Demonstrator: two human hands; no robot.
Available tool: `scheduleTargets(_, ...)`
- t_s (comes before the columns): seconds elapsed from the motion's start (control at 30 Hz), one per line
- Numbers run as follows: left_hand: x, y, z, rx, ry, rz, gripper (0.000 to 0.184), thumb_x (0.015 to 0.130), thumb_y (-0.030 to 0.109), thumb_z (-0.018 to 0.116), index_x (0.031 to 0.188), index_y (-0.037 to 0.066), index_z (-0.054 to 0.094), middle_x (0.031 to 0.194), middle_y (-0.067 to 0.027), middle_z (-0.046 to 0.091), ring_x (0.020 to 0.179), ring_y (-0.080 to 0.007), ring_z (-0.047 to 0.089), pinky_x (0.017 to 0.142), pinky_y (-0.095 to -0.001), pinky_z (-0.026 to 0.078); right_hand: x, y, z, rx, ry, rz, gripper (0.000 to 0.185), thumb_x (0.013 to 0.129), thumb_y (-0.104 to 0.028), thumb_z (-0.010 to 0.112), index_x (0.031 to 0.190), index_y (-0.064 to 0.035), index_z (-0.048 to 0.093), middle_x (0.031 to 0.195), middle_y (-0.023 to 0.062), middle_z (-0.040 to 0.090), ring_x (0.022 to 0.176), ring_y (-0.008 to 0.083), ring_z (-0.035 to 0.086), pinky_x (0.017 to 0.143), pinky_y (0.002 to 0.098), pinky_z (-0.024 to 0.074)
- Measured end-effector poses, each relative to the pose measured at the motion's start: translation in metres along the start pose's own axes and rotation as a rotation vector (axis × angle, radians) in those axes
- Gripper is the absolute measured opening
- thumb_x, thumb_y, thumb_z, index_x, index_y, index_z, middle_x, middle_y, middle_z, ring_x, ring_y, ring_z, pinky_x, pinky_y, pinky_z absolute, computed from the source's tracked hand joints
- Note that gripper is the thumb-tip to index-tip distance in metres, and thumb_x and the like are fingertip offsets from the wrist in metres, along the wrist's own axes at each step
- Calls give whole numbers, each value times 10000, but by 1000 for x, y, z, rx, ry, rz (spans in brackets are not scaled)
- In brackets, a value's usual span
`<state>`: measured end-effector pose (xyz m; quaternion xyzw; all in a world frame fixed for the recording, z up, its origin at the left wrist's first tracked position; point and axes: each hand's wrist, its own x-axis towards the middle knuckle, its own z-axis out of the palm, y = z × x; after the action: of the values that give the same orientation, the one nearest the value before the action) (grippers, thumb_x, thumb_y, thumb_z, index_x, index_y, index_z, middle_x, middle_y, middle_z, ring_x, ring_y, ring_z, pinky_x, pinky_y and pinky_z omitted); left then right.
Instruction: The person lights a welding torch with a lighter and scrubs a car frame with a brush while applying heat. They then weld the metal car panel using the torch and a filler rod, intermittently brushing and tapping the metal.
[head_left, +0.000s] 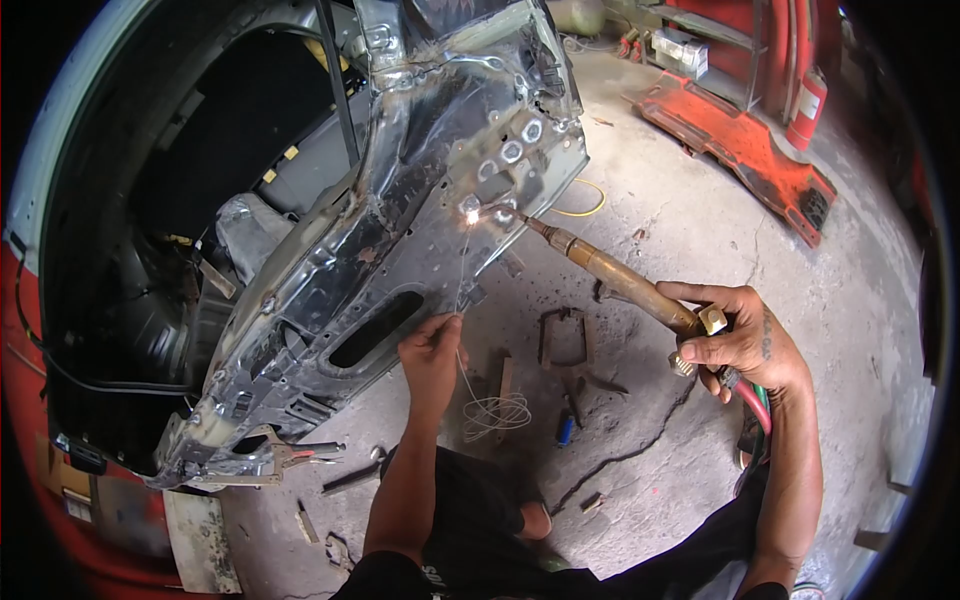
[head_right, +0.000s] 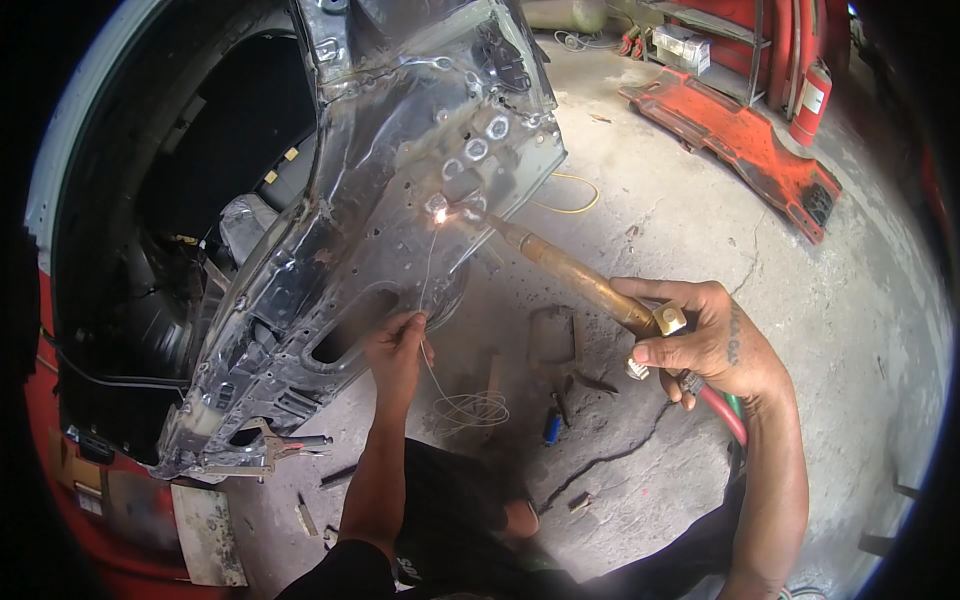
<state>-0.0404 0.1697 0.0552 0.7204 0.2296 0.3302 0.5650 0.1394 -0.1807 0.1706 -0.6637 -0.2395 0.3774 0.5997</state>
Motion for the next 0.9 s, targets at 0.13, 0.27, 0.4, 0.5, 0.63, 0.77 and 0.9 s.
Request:
scheduleTargets(0.13, -1, 3, 2, -17, 18, -14, 158, 1029, 62, 667, 1059, -62, 760, 668, -28, 639, 528, -84, 567, 493, -255, 436, 0, 1, -1, -7, 4, -1, 711, 835, -82, 886, 1485, -19, 604, 735, 97, 718, 475, 125, 641, 388, 256, 461)
scheduleTargets(0.27, -1, 3, 2, -23, 19, -17, 156, 1028, 59, 666, 1056, -65, 757, 662, -27, 633, 526, -85, 565, 493, -254, 433, -1, 0, 0, 0, 10, 4, 711, 830, -74, 887, 1482, -21, 608, 734, 97, 719, 477, 126, 645, 388, 256, 461)
scheduleTargets(0.4, -1, 4, 2, -27, 17, -16, 156, 1028, 56, 663, 1054, -67, 755, 657, -26, 629, 525, -86, 563, 493, -253, 429, -1, 0, 0, -11, 24, -1, 713, 821, -63, 889, 1477, -16, 612, 727, 97, 719, 474, 127, 647, 385, 256, 460)
scheduleTargets(0.5, -1, 5, 2, -19, 16, -15, 155, 1028, 52, 660, 1056, -67, 755, 660, -26, 630, 526, -86, 563, 493, -252, 428, -1, 3, -1, 15, 15, -25, 712, 821, -96, 899, 1468, -5, 616, 715, 90, 711, 466, 129, 645, 382, 255, 459)
scheduleTargets(0.63, -1, 4, 3, -24, 9, -4, 155, 1026, 48, 659, 1059, -70, 754, 678, -29, 640, 532, -88, 568, 491, -254, 432, -3, 1, 0, 23, 42, -23, 678, 863, -206, 876, 1455, 9, 624, 698, 74, 689, 460, 134, 643, 373, 259, 466)
scheduleTargets(0.77, 0, 3, 3, -26, 10, -3, 157, 1025, 49, 662, 1064, -73, 753, 700, -34, 652, 538, -90, 577, 488, -255, 437, -3, 2, 1, 68, 43, -22, 643, 900, -262, 833, 1442, 19, 633, 708, 68, 672, 456, 142, 644, 361, 264, 481)
scheduleTargets(0.9, 0, 2, 2, -28, 9, 2, 157, 1025, 49, 662, 1061, -72, 754, 703, -35, 654, 536, -90, 578, 485, -255, 439, -3, 0, 2, 94, 48, -8, 623, 910, -264, 817, 1434, 23, 638, 728, 70, 665, 452, 146, 644, 356, 264, 489)
